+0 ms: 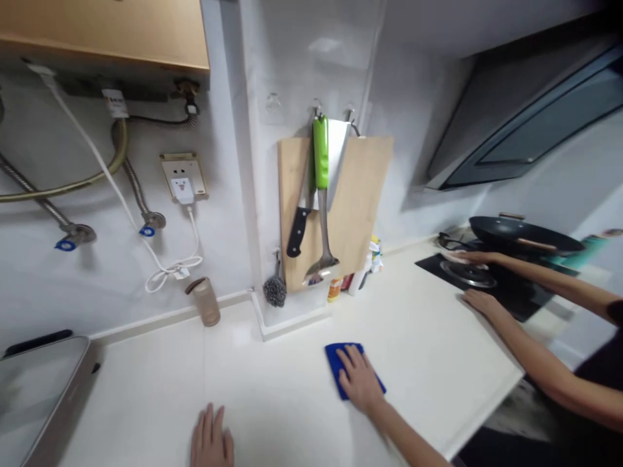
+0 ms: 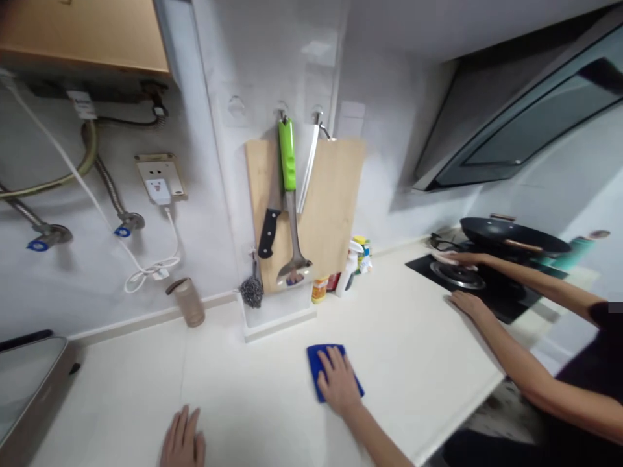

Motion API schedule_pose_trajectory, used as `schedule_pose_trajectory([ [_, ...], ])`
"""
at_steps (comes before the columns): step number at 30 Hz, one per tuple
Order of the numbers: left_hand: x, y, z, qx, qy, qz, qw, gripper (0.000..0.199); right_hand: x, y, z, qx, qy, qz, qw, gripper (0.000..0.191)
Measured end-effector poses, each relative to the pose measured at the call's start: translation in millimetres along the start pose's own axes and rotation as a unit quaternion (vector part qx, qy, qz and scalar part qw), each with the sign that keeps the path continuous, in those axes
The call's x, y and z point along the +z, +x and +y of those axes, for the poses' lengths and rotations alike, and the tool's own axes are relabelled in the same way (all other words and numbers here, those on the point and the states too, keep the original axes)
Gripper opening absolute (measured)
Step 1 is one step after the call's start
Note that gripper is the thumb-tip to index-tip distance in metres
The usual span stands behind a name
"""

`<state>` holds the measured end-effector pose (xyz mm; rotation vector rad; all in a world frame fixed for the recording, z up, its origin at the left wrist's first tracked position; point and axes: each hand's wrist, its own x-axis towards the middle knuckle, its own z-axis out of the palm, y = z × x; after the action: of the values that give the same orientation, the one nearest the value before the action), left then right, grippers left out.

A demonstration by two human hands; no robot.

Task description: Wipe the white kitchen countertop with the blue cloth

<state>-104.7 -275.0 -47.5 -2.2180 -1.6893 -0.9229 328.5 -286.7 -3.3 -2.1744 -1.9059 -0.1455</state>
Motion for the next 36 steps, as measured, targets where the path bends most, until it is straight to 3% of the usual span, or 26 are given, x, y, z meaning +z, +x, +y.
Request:
schedule_pose_trajectory([
  [4,-29.9,13,22,-0.014,-0.003,-0.027,1.0,0.046,-15,-64,82,0.102,-0.075,0.036,0.991,0.057],
  [6,-35.2,16,29,-0.015,-0.007,-0.041,0.999,0.046,-23,-95,102,0.138,-0.108,0.035,0.984,0.059],
  [8,-36.1,17,32,-0.023,-0.006,-0.052,0.998,0.046,-28,-119,103,0.161,-0.137,0.024,0.977,0.059],
  [11,-35.4,18,33,-0.028,-0.014,-0.055,0.998,0.045,-31,-140,73,0.177,-0.167,0.002,0.97,0.059],
  [16,-34.8,19,32,-0.026,-0.022,-0.048,0.998,0.044,-32,-148,-25,0.115,-0.123,-0.053,0.984,0.062],
  [20,-33.3,20,31,-0.023,-0.025,-0.045,0.998,0.044,-40,-142,-93,-0.018,-0.013,-0.106,0.994,0.07],
  [23,-32.9,20,31,-0.024,-0.03,-0.053,0.998,0.047,-50,-138,-107,-0.132,0.062,-0.14,0.979,0.071],
  [25,-33.4,19,30,-0.023,-0.034,-0.06,0.997,0.048,-57,-139,-96,-0.177,0.094,-0.144,0.969,0.07],
  [28,-33.8,18,29,-0.024,-0.042,-0.06,0.997,0.05,-63,-148,-55,-0.189,0.105,-0.121,0.969,0.066],
  [32,-27.7,12,22,-0.02,-0.033,-0.054,0.998,0.052,-57,-147,16,-0.131,0.051,-0.073,0.987,0.061],
  [36,-15.2,6,13,-0.022,-0.022,-0.028,0.999,0.053,-33,-116,71,-0.048,-0.023,-0.017,0.998,0.057],
])
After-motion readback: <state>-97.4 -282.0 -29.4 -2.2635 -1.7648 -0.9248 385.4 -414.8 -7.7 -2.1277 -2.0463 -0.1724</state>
